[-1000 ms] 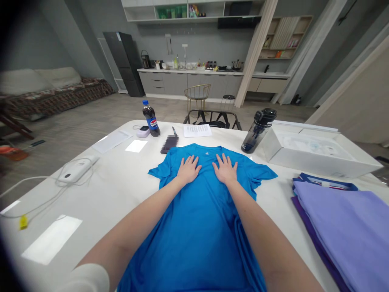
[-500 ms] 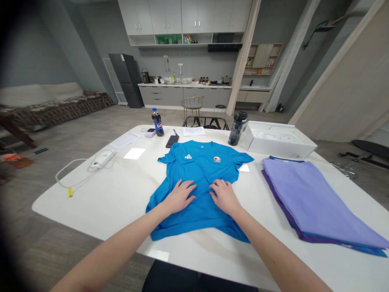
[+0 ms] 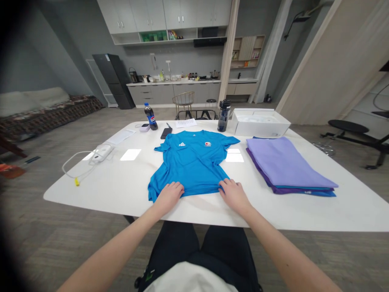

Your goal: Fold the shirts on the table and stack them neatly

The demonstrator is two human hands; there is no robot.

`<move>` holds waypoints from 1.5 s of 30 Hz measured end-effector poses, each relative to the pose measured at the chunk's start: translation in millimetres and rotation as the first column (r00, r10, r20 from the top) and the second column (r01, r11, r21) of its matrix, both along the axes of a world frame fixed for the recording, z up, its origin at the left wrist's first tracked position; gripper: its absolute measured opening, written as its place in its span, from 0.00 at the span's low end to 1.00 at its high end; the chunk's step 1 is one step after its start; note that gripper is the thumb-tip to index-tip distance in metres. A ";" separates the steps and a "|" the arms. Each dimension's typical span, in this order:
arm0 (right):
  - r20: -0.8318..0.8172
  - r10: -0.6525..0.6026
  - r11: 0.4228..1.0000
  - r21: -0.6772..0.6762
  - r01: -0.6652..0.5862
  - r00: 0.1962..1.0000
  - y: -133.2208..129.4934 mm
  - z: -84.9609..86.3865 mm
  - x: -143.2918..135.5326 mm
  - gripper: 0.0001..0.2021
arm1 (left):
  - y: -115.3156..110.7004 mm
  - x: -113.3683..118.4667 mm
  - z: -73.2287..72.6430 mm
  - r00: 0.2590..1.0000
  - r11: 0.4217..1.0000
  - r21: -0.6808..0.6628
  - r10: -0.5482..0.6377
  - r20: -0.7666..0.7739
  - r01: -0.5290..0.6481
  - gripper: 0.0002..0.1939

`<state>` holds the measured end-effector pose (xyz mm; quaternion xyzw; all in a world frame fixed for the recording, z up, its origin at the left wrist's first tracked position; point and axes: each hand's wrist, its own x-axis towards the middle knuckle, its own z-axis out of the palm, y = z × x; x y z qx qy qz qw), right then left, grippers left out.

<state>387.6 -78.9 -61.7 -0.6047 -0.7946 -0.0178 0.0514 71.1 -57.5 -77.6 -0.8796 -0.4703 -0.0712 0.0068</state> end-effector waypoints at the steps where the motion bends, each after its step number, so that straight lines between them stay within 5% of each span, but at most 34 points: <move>1: 0.038 -0.015 1.000 0.014 0.015 0.999 -2.1 -0.5 -0.9 0.10 | -0.5 1.2 -1.1 1.000 1.000 0.005 0.023 0.011 -0.023 0.11; 8: -0.048 -0.018 0.998 0.061 0.021 0.999 -14.8 3.4 -9.0 0.12 | -9.6 -1.9 12.2 0.985 0.996 -0.082 0.055 0.166 -0.042 0.12; 15: -0.064 0.053 0.996 0.069 -0.049 0.997 -28.3 5.0 -3.8 0.12 | -28.7 -37.8 26.9 0.998 0.993 -0.113 -0.041 0.043 0.046 0.18; 21: -0.186 -0.129 0.990 0.037 0.138 0.974 -29.5 -0.3 18.2 0.08 | -25.6 -81.6 20.8 1.000 0.993 -0.115 -0.025 -0.018 0.023 0.17; 24: -0.233 -0.135 0.984 0.082 0.158 0.963 -30.8 -0.1 18.8 0.07 | -22.4 -89.1 13.5 0.993 0.994 -0.101 0.053 0.109 -0.042 0.14; 28: -0.232 -0.111 0.964 0.210 0.162 0.966 -30.1 -1.3 9.9 0.09 | -21.4 -80.6 9.9 0.836 0.962 -0.132 0.273 0.476 -0.239 0.15; 31: -0.308 -0.141 0.949 0.227 0.217 0.941 -25.4 0.1 4.7 0.12 | -17.0 -71.0 18.3 0.711 0.934 -0.139 0.343 0.614 -0.330 0.14; 35: -0.295 -0.177 0.945 0.216 0.247 0.939 -15.8 7.2 8.9 0.14 | -6.3 -70.9 37.0 0.861 0.984 -0.085 0.176 0.476 -0.154 0.09; 38: -0.177 -0.203 0.953 0.190 0.236 0.963 -12.7 10.8 20.0 0.16 | -1.8 -81.8 46.2 0.954 0.991 -0.107 0.111 0.278 -0.084 0.16; 45: -0.027 -0.229 0.968 0.096 0.230 0.973 -26.7 21.5 48.4 0.13 | -8.9 -118.4 61.1 0.960 0.983 -0.102 0.170 0.225 -0.150 0.27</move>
